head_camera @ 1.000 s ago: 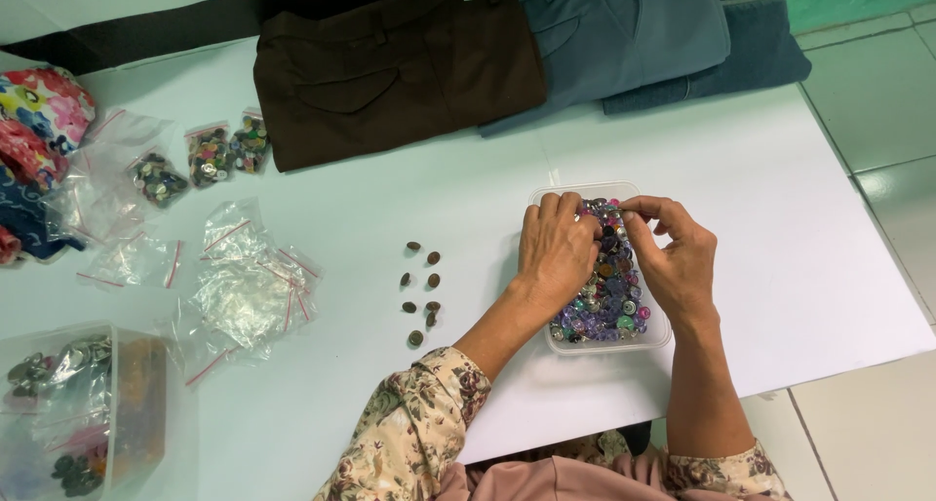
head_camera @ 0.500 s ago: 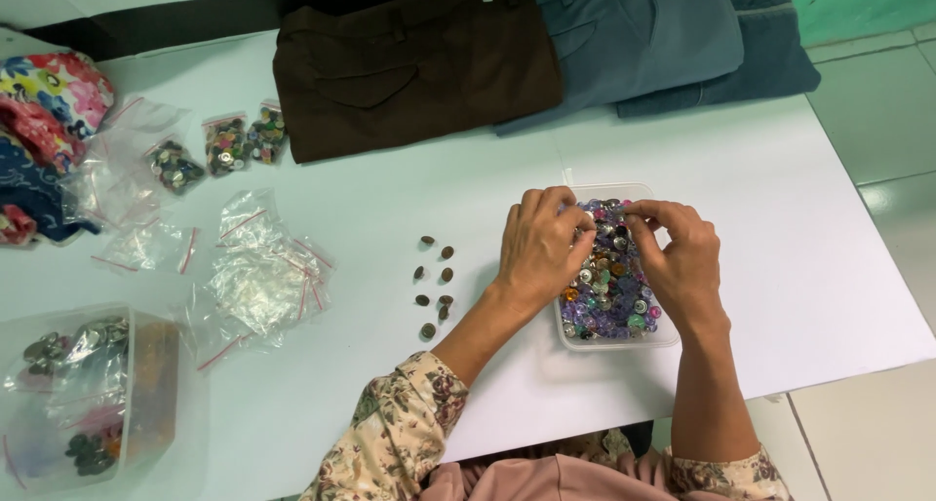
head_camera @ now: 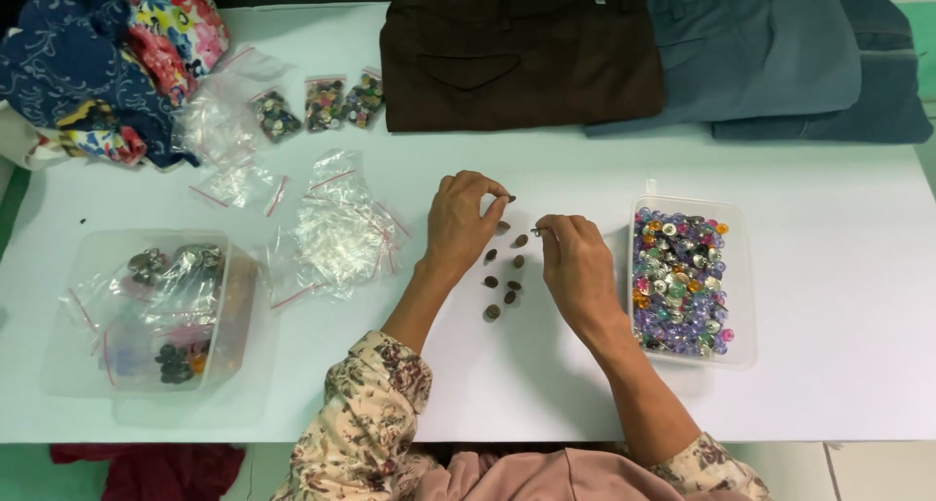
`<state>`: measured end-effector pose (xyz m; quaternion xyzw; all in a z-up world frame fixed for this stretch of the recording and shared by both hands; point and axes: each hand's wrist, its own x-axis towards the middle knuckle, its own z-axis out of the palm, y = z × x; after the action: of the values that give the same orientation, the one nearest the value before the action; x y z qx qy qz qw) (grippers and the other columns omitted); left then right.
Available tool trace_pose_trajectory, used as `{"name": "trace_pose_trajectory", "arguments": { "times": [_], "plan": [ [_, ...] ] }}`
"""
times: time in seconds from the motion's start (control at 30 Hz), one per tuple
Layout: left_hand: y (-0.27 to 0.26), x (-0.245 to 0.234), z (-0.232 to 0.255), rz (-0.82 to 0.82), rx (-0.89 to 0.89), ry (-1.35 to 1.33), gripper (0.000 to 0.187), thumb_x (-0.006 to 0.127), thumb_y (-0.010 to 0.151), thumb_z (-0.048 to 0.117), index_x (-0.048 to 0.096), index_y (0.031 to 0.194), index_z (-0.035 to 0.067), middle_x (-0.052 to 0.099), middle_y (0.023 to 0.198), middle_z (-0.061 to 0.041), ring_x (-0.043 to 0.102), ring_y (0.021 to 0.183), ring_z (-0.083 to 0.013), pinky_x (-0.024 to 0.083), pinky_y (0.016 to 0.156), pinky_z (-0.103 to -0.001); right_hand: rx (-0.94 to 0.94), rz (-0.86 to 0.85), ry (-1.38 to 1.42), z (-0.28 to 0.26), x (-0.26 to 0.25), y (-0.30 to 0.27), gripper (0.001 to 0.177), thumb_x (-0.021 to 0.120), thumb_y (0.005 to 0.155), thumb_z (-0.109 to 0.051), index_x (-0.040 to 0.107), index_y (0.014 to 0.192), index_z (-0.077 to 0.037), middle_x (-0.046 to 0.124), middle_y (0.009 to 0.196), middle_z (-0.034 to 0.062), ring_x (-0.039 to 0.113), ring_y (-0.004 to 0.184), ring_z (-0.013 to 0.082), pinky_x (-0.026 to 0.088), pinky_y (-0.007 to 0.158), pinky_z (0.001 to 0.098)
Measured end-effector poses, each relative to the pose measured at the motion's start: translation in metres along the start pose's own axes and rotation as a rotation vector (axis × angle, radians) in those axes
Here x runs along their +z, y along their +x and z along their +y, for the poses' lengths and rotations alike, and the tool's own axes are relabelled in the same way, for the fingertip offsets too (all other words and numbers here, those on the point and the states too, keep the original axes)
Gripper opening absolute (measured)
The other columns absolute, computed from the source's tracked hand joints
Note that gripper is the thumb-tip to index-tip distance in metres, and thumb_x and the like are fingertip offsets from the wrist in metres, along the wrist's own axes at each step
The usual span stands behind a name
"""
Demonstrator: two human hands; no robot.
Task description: The person sorts buttons from a plastic container and places them into small plastic bags.
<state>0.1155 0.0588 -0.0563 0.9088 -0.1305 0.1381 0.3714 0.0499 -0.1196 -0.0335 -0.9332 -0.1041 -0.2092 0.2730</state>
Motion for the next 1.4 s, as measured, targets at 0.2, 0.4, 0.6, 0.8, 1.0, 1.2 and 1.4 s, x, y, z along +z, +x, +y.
{"name": "trace_pose_trajectory", "arguments": {
  "times": [0.2,0.4,0.6,0.8,1.0,1.2,1.4],
  "plan": [
    [-0.004,0.022,-0.011,-0.121,-0.078,0.035,0.006,0.073,0.091,0.018,0.073,0.096,0.016,0.066,0.097,-0.004,0.063,0.100,-0.0249,0.052,0.084,-0.038,0.057,-0.081,-0.110,0.012,0.038,0.010,0.014,0.064,0.097,0.003,0.072,0.107,-0.003,0.070,0.091,0.0138,0.074,0.085,0.0268,0.063,0.068,0.0325],
    [-0.009,0.019,-0.017,-0.125,-0.101,0.037,0.008,0.075,0.088,0.018,0.074,0.096,0.017,0.066,0.096,-0.002,0.063,0.099,-0.0238,0.052,0.083,-0.038,0.058,-0.108,-0.094,-0.002,0.031,0.013,0.014,0.068,0.097,0.001,0.072,0.110,-0.002,0.069,0.096,0.0154,0.074,0.092,0.0298,0.064,0.072,0.0353],
    [-0.041,-0.045,0.003,-0.039,-0.133,-0.053,0.010,0.069,0.094,0.020,0.074,0.100,0.013,0.068,0.099,-0.008,0.064,0.100,-0.0279,0.052,0.084,-0.040,-0.100,-0.101,-0.036,-0.032,0.043,0.019,0.011,0.070,0.100,-0.004,0.074,0.110,-0.005,0.069,0.097,0.0121,0.072,0.087,0.0221,0.061,0.069,0.0283],
    [-0.098,-0.108,-0.038,0.110,-0.272,0.046,0.013,0.067,0.095,0.020,0.076,0.100,0.011,0.069,0.102,-0.011,0.066,0.100,-0.0314,0.053,0.083,-0.041,-0.297,-0.192,0.174,-0.096,0.064,0.025,0.010,0.071,0.098,-0.006,0.076,0.107,-0.007,0.070,0.095,0.0119,0.073,0.085,0.0240,0.063,0.068,0.0303],
    [-0.146,-0.151,-0.055,0.289,-0.508,-0.006,0.013,0.064,0.098,0.015,0.074,0.106,0.013,0.068,0.106,-0.010,0.065,0.102,-0.0283,0.053,0.086,-0.037,-0.450,-0.268,0.049,-0.133,0.104,0.029,0.020,0.070,0.099,-0.025,0.076,0.116,-0.015,0.072,0.104,0.0080,0.070,0.101,0.0213,0.059,0.082,0.0309],
    [-0.164,-0.143,-0.061,0.298,-0.537,-0.053,0.013,0.065,0.097,0.014,0.074,0.106,0.014,0.068,0.105,-0.007,0.066,0.101,-0.0260,0.055,0.085,-0.036,-0.566,-0.354,-0.199,-0.143,0.147,0.031,0.035,0.070,0.096,-0.039,0.073,0.123,-0.016,0.068,0.116,0.0088,0.063,0.111,0.0250,0.055,0.087,0.0400],
    [-0.168,-0.127,-0.076,0.351,-0.475,0.020,0.011,0.067,0.096,0.016,0.075,0.103,0.016,0.067,0.102,-0.005,0.066,0.098,-0.0260,0.053,0.084,-0.037,-0.517,-0.297,-0.111,-0.127,0.161,0.028,0.011,0.073,0.096,-0.028,0.078,0.102,-0.019,0.073,0.100,0.0020,0.067,0.100,0.0190,0.053,0.087,0.0374]
  ]
}}
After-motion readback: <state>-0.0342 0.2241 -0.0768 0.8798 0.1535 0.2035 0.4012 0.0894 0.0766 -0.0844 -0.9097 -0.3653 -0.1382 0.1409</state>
